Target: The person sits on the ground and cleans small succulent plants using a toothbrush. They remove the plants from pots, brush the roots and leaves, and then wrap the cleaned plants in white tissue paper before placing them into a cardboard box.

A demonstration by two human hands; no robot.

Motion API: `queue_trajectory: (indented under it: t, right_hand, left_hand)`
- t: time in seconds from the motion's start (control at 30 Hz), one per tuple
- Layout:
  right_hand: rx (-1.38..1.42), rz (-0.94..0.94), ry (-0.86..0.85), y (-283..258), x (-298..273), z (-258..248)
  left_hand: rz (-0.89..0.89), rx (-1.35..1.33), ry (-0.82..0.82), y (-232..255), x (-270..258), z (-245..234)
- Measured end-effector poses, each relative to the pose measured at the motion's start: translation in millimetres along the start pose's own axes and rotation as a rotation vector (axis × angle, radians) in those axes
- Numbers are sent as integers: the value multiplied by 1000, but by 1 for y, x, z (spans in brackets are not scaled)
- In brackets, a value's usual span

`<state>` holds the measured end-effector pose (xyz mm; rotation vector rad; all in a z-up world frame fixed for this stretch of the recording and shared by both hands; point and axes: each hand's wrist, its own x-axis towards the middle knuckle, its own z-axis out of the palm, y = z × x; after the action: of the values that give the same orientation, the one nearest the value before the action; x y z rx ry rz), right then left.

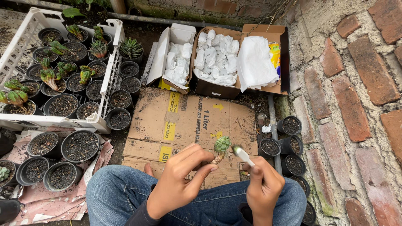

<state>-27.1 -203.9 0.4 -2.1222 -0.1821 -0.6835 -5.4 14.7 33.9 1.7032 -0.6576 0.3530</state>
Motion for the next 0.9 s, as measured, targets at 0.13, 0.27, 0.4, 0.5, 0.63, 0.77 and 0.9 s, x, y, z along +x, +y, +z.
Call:
queue_trajectory:
  t: [0.13, 0.27, 0.4, 0.5, 0.63, 0.77, 0.9]
  right_hand:
    - [110, -174, -150, 11, -4, -1]
    - [-25, -126, -66, -3, 0, 5]
    - [-93, 36, 38, 2, 1, 6]
    - [262, 218, 80, 24, -16, 11]
    - [694, 296, 41, 20, -18, 15]
    - [659, 355, 159, 5, -18, 20]
    - [436, 282, 191, -18, -8, 16]
  left_hand:
    - [4, 13, -7, -2, 0, 0]
    - [17, -12, -24, -2, 1, -3]
    - [-24, -47, -11, -3, 1, -4]
    - [-47, -81, 17, -7, 0, -4]
    - [-83, -124, 8, -6, -1, -5]
    - [-129, -191, -74, -8, 0, 0]
    - [-138, -212, -127, -9, -1, 8]
